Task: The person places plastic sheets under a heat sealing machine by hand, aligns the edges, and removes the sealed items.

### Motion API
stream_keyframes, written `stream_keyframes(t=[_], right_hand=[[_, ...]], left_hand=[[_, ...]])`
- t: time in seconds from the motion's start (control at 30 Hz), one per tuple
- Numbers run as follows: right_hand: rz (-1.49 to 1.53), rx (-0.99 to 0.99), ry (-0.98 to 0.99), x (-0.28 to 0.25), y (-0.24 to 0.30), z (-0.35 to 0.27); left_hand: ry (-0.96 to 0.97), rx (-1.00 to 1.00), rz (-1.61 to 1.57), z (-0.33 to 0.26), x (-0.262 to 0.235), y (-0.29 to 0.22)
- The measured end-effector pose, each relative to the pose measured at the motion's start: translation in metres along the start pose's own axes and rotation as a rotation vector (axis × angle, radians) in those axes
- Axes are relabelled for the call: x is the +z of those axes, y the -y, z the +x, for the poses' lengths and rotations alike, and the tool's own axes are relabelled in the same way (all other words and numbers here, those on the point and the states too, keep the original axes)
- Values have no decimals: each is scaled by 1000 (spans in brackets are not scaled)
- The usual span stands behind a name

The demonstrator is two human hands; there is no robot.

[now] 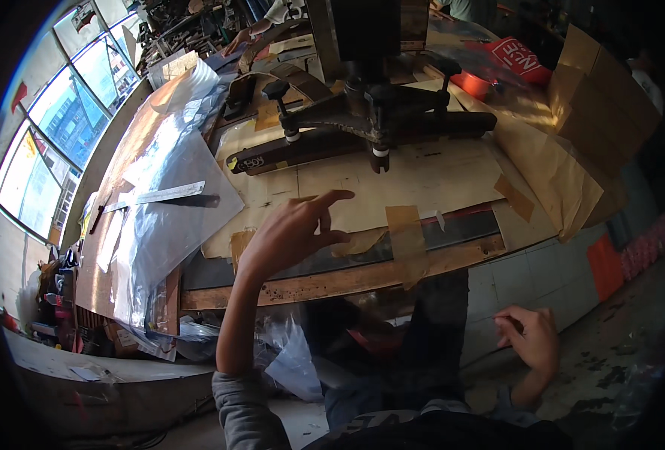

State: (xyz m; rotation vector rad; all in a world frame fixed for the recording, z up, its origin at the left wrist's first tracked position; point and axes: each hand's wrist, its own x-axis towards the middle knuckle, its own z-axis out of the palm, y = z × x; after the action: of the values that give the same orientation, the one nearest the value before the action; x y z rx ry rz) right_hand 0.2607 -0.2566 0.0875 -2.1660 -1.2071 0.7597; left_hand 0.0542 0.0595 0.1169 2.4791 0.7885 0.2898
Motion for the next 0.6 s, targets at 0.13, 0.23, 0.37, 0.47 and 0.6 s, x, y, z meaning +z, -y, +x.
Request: stream_keyframes(t=[0.13,0.23,0.37,0.47,0.6], right_hand=[[-301,-313,-324,11,21,60],[-306,-576,-418,15,23,134],[-517,-635,-513,22,8,187],[-479,-626,-415,18,13,192],[-514,-700,-368,17,16,200]], left_hand=[[118,270,44,40,51,25],[-12,316,25,50,71,13],[-153,269,127,50,79,1],[-205,347,105,49,80,10],[-259,452,158,49,79,12]])
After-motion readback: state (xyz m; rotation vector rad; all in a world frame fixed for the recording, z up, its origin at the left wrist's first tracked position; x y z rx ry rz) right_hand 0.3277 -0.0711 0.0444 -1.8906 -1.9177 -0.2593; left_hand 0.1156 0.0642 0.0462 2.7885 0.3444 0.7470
